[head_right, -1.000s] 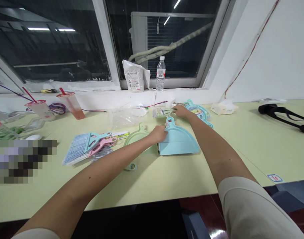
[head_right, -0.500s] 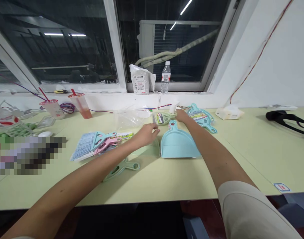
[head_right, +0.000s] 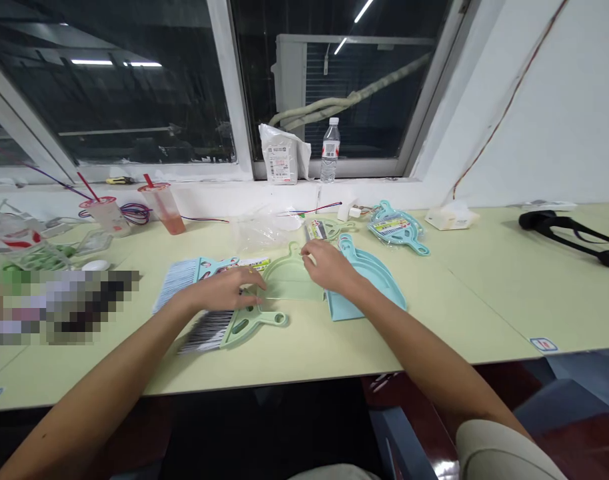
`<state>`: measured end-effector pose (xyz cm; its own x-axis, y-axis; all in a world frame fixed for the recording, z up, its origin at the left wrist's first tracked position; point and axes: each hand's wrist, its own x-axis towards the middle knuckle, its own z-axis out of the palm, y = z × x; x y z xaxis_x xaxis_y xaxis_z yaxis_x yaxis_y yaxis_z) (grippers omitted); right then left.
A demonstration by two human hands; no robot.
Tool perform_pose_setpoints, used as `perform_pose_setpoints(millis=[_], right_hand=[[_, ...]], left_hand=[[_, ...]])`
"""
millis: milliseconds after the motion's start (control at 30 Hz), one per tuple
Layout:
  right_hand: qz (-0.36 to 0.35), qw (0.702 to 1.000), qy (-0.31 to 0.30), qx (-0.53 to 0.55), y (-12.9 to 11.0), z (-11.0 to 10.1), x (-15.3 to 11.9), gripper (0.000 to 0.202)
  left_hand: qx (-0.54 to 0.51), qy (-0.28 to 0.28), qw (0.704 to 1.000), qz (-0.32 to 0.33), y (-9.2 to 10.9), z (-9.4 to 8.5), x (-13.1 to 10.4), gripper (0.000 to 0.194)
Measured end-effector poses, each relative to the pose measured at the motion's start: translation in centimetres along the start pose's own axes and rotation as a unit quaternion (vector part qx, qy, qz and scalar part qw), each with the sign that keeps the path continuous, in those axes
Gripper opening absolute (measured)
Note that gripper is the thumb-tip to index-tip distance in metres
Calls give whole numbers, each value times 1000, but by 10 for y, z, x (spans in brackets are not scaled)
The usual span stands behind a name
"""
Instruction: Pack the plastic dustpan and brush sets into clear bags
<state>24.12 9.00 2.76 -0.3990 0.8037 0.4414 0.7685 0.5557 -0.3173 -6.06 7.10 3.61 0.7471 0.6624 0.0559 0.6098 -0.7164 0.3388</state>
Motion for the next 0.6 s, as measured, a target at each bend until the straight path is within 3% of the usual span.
perform_pose_setpoints(millis=[133,267,333,467,533,600], right_hand=[[16,997,15,-69,16,7,-6,24],[36,998,37,-21,56,-23,-17,40],[83,996,-11,15,74,-43,-31,61],[196,964,-180,-11,102,-64,-62,117],[212,957,-195,-31,110,-62,-71,128],[213,960,-179,-32,116,-58,-74,123]], left_hand=[[26,-19,999,37,18,15,-3,54],[55,-27,997,49,22,24,-2,37],[58,-24,996,63,21,26,-1,25],[53,-18,996,68,19,28,1,16],[56,-20,996,61,19,29,1,16],[60,-23,996,60,19,30,2,17]])
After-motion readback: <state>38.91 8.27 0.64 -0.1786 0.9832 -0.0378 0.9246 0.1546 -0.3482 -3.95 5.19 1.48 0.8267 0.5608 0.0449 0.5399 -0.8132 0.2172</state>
